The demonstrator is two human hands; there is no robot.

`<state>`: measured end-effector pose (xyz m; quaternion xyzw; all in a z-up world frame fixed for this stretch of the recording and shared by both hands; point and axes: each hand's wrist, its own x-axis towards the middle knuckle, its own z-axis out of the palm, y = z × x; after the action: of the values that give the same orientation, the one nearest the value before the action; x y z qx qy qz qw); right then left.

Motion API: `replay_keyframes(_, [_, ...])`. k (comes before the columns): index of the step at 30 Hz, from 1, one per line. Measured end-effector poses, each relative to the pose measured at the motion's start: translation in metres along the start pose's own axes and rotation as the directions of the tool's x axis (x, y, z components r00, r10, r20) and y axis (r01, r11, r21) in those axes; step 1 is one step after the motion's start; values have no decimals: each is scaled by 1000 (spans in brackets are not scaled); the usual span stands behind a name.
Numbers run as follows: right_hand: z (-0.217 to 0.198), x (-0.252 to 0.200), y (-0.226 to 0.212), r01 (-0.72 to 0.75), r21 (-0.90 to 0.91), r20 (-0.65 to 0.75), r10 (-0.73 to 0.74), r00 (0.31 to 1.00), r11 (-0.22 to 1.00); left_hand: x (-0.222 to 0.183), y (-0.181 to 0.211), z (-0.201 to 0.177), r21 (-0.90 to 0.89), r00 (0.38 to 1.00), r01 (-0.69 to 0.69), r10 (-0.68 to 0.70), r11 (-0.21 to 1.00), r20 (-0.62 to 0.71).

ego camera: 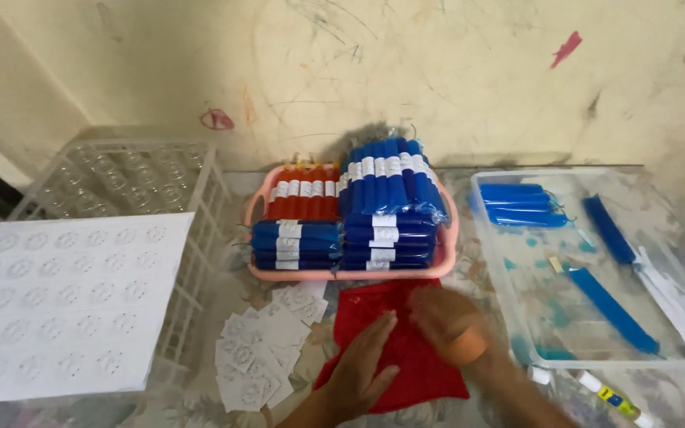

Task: The person applies glue to small white labels and attaches them to individual blue liquid pouches.

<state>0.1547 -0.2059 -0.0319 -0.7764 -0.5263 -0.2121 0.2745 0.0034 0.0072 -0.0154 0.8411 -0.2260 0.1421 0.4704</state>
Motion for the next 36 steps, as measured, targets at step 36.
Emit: replay_keyframes(36, [-84,43,267,-363,-807,233,816,529,466,12,0,-14,12,972,89,-89,996,218])
